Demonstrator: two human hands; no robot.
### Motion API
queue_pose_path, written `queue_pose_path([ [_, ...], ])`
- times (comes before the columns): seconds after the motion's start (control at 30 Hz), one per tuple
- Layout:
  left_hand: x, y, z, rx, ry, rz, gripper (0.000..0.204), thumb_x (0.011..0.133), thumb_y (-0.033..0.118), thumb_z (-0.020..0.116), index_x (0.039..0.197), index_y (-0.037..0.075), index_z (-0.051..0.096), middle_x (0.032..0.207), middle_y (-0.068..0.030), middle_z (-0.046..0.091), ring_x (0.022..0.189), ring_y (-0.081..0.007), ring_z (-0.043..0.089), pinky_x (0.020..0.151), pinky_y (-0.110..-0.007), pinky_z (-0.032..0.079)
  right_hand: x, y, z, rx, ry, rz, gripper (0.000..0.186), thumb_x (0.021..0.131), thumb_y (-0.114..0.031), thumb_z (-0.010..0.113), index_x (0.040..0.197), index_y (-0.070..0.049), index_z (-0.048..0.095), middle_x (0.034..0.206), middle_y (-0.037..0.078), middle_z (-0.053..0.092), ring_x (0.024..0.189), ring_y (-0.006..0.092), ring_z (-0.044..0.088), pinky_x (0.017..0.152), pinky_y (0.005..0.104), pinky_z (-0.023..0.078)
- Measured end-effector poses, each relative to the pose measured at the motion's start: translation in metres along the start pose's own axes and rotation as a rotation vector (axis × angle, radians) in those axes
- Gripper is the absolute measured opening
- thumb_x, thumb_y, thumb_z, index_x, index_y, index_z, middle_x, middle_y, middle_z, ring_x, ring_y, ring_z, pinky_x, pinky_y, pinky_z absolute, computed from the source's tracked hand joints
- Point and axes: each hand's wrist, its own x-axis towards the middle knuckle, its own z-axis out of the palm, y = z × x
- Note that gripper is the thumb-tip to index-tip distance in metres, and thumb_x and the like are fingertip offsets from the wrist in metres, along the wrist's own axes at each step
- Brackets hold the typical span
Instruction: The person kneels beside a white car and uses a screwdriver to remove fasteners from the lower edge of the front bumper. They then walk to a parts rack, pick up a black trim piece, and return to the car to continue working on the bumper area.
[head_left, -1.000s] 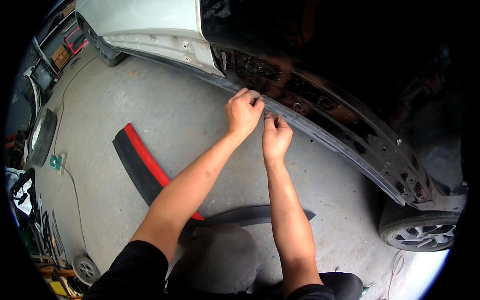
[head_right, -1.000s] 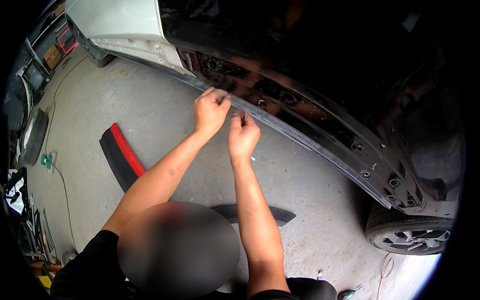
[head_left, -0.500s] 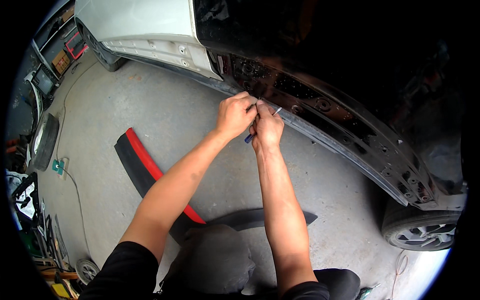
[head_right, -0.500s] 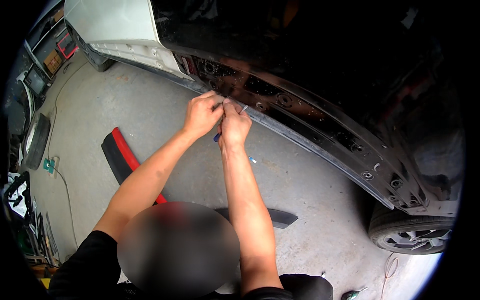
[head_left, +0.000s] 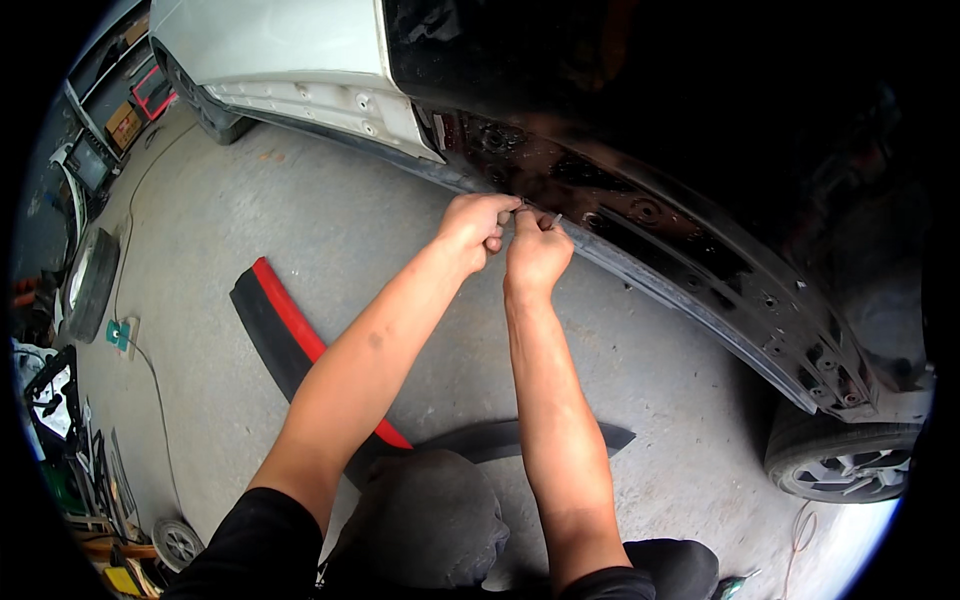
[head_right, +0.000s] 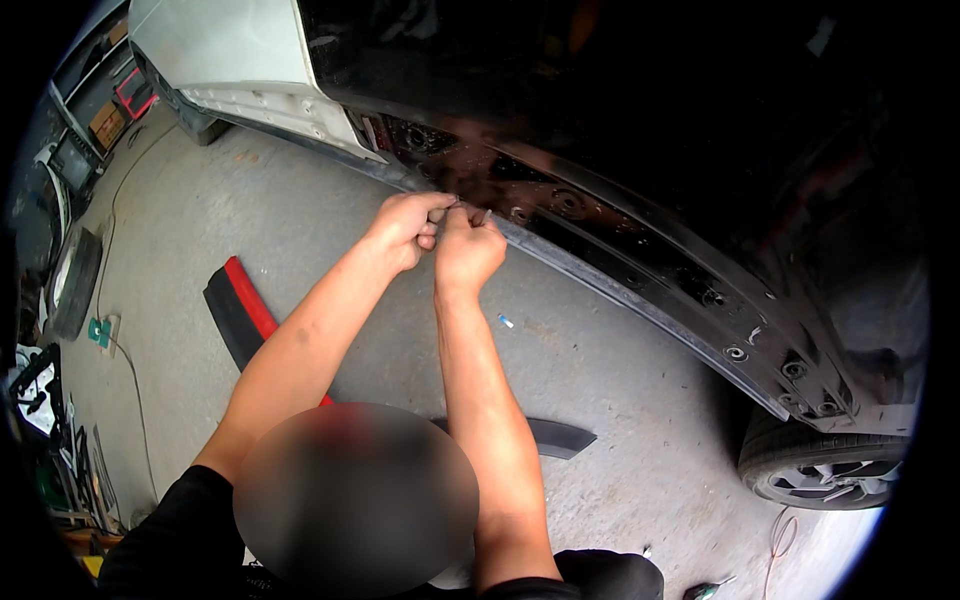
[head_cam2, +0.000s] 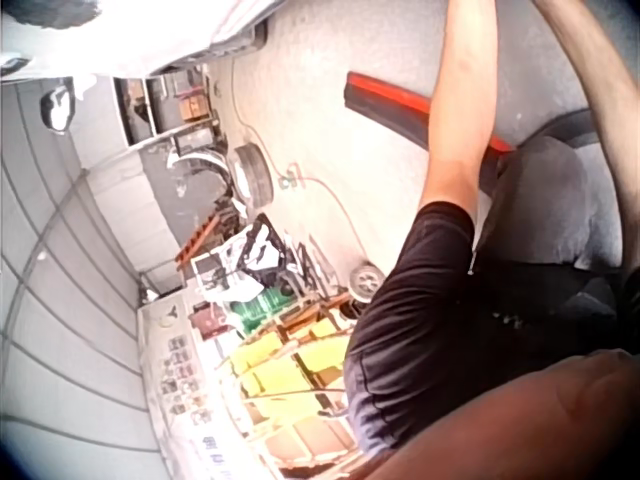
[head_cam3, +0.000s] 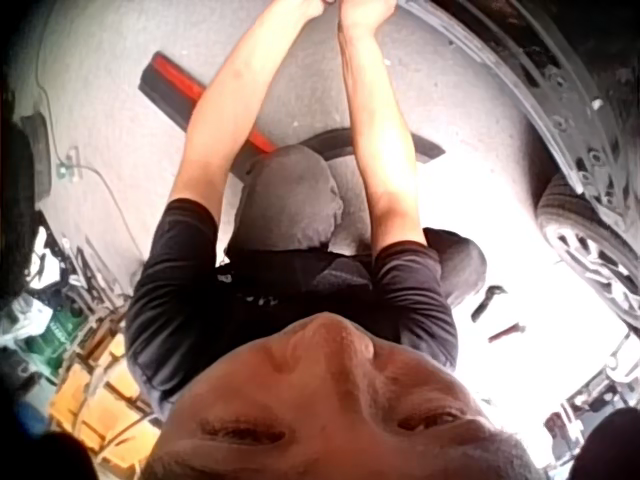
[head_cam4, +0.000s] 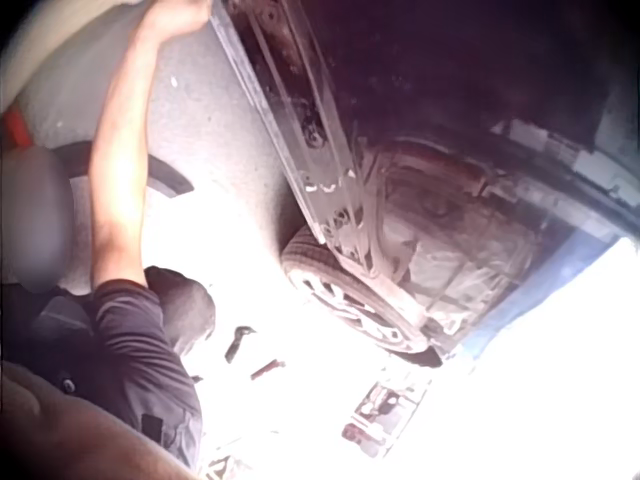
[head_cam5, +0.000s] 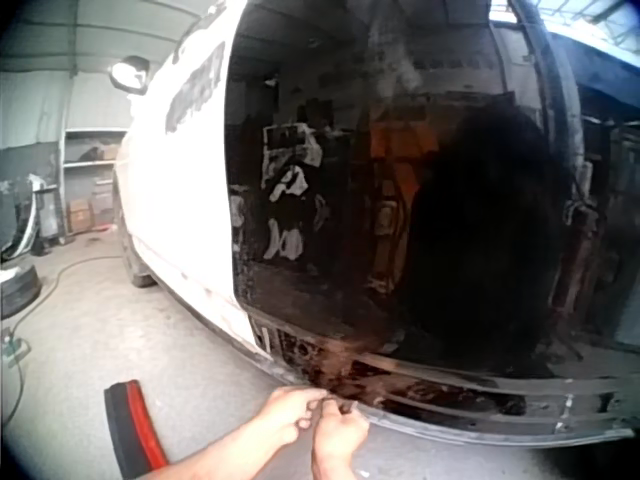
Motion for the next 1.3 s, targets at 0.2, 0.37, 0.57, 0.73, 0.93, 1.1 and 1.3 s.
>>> queue_pose_path([
  [0.2,0.012,0.000,-0.004,-0.136,0.013,-0.150,0.015,0.087,0.010,0.059,0.073,0.006,0.057,0.059,0.0041,0.046,0.043,-0.0044,0.033,0.036,-0.020,0.024,-0.012,-0.021,-0.003,-0.086,-0.021,-0.053,0.015,0.081,-0.011,0.062,0.078,0.003,0.067,0.066,0.010,0.067,0.055,0.0146,0.062,0.057,0.0330,0.050],
  [0.37,0.010,-0.006,0.001,-0.103,-0.018,-0.149,0.017,0.088,0.011,0.058,0.071,0.007,0.056,0.055,0.0050,0.045,0.041,-0.0051,0.032,0.036,-0.021,0.024,-0.007,-0.010,-0.008,-0.234,0.008,-0.119,0.016,0.078,-0.013,0.063,0.077,0.002,0.067,0.064,0.014,0.066,0.057,0.0185,0.064,0.059,0.0339,0.050],
  [0.57,0.000,-0.029,-0.013,-0.029,-0.108,-0.096,0.013,0.089,0.012,0.057,0.077,0.006,0.059,0.058,0.0051,0.044,0.046,-0.0040,0.033,0.039,-0.021,0.026,-0.015,-0.004,-0.022,-0.328,-0.009,-0.089,0.019,0.076,-0.016,0.063,0.072,0.002,0.063,0.063,0.015,0.064,0.056,0.0204,0.060,0.060,0.0347,0.048],
  [0.73,-0.017,-0.017,-0.007,0.049,-0.060,0.068,0.011,0.089,0.013,0.058,0.089,0.003,0.061,0.069,0.0028,0.047,0.051,-0.0040,0.035,0.041,-0.019,0.027,-0.018,-0.007,-0.031,-0.334,-0.034,-0.112,0.020,0.078,-0.016,0.060,0.075,0.004,0.063,0.063,0.014,0.063,0.057,0.0186,0.058,0.061,0.0339,0.047],
  [0.93,-0.004,-0.006,0.005,-0.213,-0.029,-0.115,0.011,0.086,0.010,0.061,0.092,0.001,0.060,0.072,0.0010,0.049,0.051,-0.0037,0.036,0.042,-0.018,0.029,-0.032,0.011,-0.044,-0.280,-0.075,-0.052,0.021,0.080,-0.014,0.056,0.078,0.005,0.063,0.064,0.013,0.063,0.060,0.0149,0.056,0.061,0.0324,0.046],
  [1.1,0.008,0.000,0.007,-0.164,0.040,-0.157,0.007,0.083,0.003,0.060,0.076,0.002,0.058,0.067,0.0002,0.049,0.050,-0.0047,0.037,0.039,-0.020,0.030,-0.030,0.014,-0.057,-0.302,-0.062,0.011,0.021,0.081,-0.014,0.055,0.080,0.005,0.064,0.064,0.012,0.062,0.060,0.0127,0.053,0.061,0.0313,0.046],
  [1.3,0.007,-0.009,0.012,-0.228,0.083,-0.112,0.005,0.083,0.004,0.059,0.079,0.003,0.057,0.066,0.0020,0.045,0.049,-0.0041,0.034,0.039,-0.019,0.025,-0.029,0.005,-0.059,-0.235,-0.069,0.051,0.020,0.082,-0.012,0.055,0.079,0.005,0.064,0.063,0.004,0.058,0.061,0.0089,0.049,0.059,0.0274,0.044],
])
